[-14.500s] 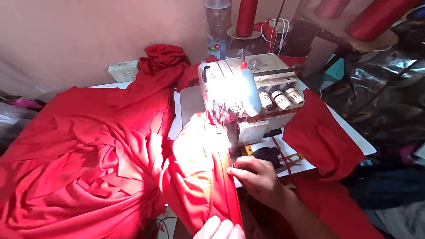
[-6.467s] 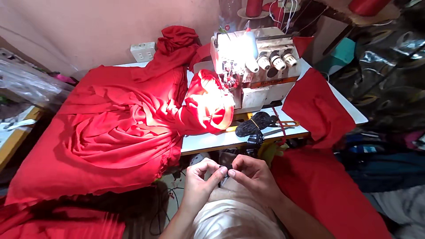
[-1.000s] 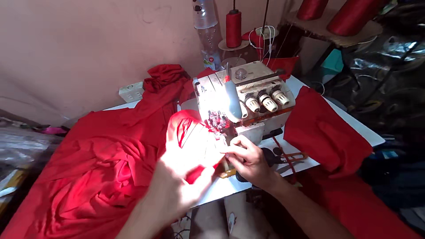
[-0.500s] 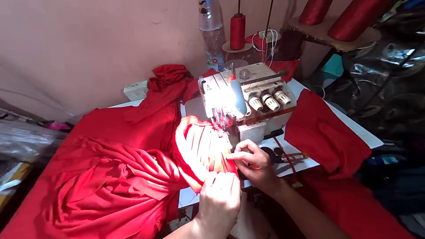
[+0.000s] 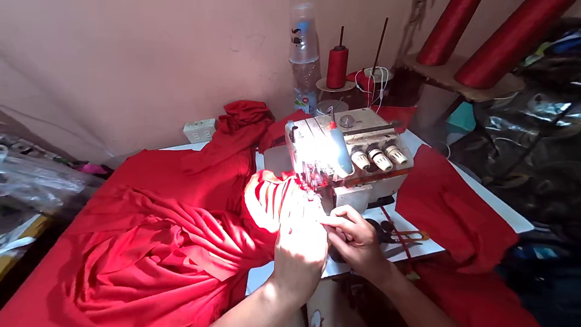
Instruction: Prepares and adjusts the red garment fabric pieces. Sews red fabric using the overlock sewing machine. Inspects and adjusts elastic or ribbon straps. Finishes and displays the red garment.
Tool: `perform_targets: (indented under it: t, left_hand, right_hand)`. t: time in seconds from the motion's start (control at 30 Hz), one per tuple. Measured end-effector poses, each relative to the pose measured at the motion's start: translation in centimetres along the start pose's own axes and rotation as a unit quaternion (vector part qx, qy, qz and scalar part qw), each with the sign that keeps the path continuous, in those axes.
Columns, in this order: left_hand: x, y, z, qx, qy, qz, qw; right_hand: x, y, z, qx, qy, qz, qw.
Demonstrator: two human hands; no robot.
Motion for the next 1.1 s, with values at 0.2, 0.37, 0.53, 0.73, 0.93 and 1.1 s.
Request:
perform_targets:
  t: [0.2,0.37,0.53,0.73,0.93,1.1]
  left_hand:
    - [4.7,-0.2,3.0,0.128,0.182,-0.12,0.968]
    - [7.4,-0.5,3.3,0.158,0.219,-0.126,0.955]
    - [4.1,2.6,-2.0,-0.048,0.202,-0.119,0.971]
    - [-2.2,0.1,-6.0,-0.034,0.129,-0.161,0.978]
    - [-2.3,-0.9,-4.5,-0.021,0.099,-0.18,0.978]
    - [1.1,3.2,-1.0,0.041,0.057,-0.207,0.976]
  right_hand:
    - [0.6,1.0,-0.4,0.005,-0.032,-0.021,0.999]
    - [1.9,0.9,-0.1,0.026,-0.024,-0.038,0.999]
    - [2.9,0.0,-0.3,0.049,-0.072,-0.005,0.996]
    - [2.9,-1.3,-0.6,0.04,-0.204,0.1,0.973]
    - [1.0,0.8,0.9,-0.031,-0.239,-0.026,0.97]
    - [4.6,1.5,0.4,0.007,-0.313,0.269,0.911]
Point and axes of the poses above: each hand's wrist, its own z-axis towards the middle knuckle, its own y-axis out of the back of the hand, x = y × z, the point moved 1 cm from there along z, towards the middle knuckle, and after that the axes turned 9 degrees about -z, right-handed, at the moved point
